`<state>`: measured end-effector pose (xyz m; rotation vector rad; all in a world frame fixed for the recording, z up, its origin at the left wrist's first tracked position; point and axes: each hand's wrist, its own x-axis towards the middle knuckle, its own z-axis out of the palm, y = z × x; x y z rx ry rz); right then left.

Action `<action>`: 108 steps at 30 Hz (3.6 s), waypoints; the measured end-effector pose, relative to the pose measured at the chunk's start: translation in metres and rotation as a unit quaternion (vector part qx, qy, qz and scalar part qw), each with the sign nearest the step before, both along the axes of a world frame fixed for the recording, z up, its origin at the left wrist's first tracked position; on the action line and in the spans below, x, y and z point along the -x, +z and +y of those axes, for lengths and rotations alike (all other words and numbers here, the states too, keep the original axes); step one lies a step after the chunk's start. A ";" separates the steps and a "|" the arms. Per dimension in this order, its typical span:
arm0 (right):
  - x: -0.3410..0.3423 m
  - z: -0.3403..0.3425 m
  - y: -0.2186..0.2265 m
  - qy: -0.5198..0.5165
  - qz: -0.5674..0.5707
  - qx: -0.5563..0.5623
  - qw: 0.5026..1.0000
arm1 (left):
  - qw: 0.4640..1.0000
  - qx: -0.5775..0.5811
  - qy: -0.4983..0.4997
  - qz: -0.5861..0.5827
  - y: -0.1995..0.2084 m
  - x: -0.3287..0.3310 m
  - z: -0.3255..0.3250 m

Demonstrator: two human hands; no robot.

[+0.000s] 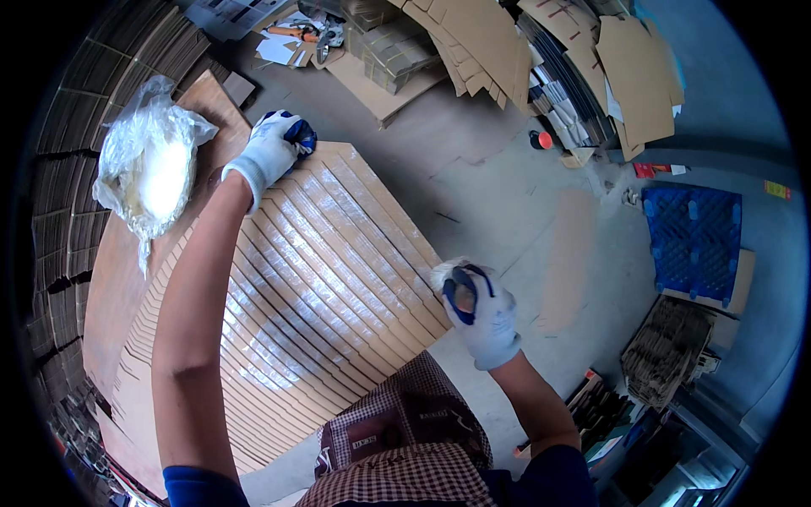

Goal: The person aligns a stack of flat cardboard sheets, applies white adhesive to the corrugated edges using a roller, and then folds a printed cardboard box along its creases. The person handles the sheets and box by hand while wearing gloves.

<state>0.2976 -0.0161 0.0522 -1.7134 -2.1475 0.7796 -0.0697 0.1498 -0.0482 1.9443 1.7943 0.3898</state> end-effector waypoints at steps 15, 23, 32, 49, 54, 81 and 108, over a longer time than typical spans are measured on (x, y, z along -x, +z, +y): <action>0.050 -0.062 0.029 0.061 0.063 -0.021 0.996 | 0.988 -0.153 -0.026 0.023 0.045 -0.005 -0.039; 0.101 -0.135 0.028 0.170 0.122 -0.010 0.978 | 0.959 -0.176 0.222 0.014 0.169 0.106 -0.295; 0.135 -0.164 0.036 0.075 0.089 -0.021 0.993 | 0.889 -0.162 0.408 0.133 0.096 0.218 -0.570; 0.177 -0.205 0.022 0.084 0.046 0.030 0.995 | 0.878 -0.187 0.427 0.109 0.060 0.207 -0.578; 0.182 -0.202 0.032 0.054 0.087 0.044 0.994 | 0.879 -0.183 0.425 0.112 0.061 0.208 -0.581; 0.322 -0.197 0.027 0.365 0.138 -0.024 0.920 | 0.881 -0.188 0.412 0.139 0.074 0.205 -0.573; 0.297 -0.015 -0.001 -0.009 -0.041 -0.181 0.983 | 0.875 -0.184 0.426 0.141 0.065 0.204 -0.578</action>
